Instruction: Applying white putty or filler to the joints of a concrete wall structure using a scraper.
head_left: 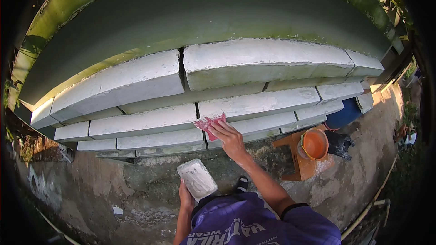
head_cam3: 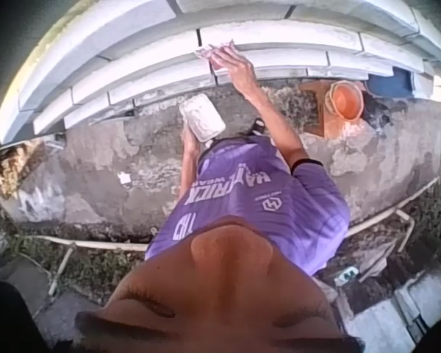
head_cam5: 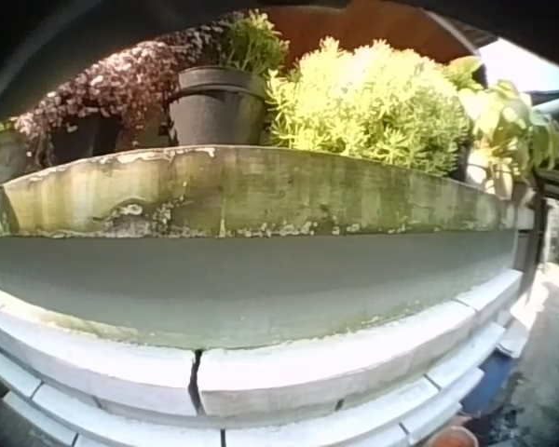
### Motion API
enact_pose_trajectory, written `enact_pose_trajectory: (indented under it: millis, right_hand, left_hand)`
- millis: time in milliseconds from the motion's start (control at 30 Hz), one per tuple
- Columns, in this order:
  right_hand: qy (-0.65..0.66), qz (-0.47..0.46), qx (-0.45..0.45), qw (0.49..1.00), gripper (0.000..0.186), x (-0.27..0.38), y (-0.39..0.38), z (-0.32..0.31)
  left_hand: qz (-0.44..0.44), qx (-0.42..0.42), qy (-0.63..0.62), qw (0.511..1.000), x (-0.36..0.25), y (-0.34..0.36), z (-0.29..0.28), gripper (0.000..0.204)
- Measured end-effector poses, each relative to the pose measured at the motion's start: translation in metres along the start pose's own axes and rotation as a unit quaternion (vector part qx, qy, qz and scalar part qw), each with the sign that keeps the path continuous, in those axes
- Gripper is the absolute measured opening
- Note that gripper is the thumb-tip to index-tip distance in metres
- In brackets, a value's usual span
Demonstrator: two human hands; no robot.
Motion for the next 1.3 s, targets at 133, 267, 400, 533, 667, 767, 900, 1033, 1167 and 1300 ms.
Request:
enact_pose_trajectory:
  millis: [133,267,400,533,667,767,900,1033,1167,1300]
  right_hand:
    - [-0.005,0.000,-0.066,0.998,0.068,-0.008,-0.001,-0.037]
    - [-0.128,0.148,-0.150,0.969,0.064,-0.046,0.000,-0.057]
    - [-0.167,0.140,-0.107,0.970,0.064,-0.047,0.005,-0.020]
    - [-0.097,0.088,-0.030,0.991,0.066,-0.003,0.000,-0.006]
    - [-0.038,0.064,0.002,0.997,0.063,0.013,0.006,-0.032]
    - [-0.088,0.055,-0.057,0.993,0.061,-0.001,0.028,-0.046]
    - [-0.161,0.054,-0.008,0.985,0.046,-0.029,0.036,-0.017]
    - [-0.143,0.027,0.006,0.989,0.055,-0.003,-0.003,-0.014]
    - [-0.104,0.014,0.004,0.995,0.056,0.007,-0.013,-0.027]
    - [-0.132,0.028,-0.064,0.989,0.055,-0.001,0.021,-0.046]
  left_hand:
    - [0.000,-0.027,0.009,1.000,-0.005,-0.004,-0.004,0.055]
    - [0.004,-0.034,0.003,0.999,-0.009,-0.006,-0.005,0.055]
    - [0.004,-0.021,0.007,1.000,-0.006,-0.005,-0.005,0.056]
    - [-0.009,-0.022,0.006,1.000,-0.007,-0.005,-0.003,0.055]
    - [0.000,-0.031,0.012,0.999,-0.016,-0.008,0.002,0.055]
    - [0.003,-0.030,0.010,0.999,-0.014,-0.006,-0.005,0.055]
    - [0.007,-0.034,0.011,0.999,-0.011,-0.004,-0.007,0.055]
    - [0.006,-0.034,-0.003,0.999,-0.008,-0.004,-0.012,0.054]
    - [0.015,-0.035,-0.009,0.999,-0.002,-0.002,-0.014,0.054]
    - [0.011,-0.024,-0.015,1.000,-0.007,-0.003,-0.010,0.052]
Point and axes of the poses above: each hand's wrist, its own y-axis towards the middle knuckle, its own z-axis out of the palm, x = y × z, the point moved 4 cm from there along y, towards the middle knuckle, and after that the axes turned 14 degrees about z, right-handed, at the moved point
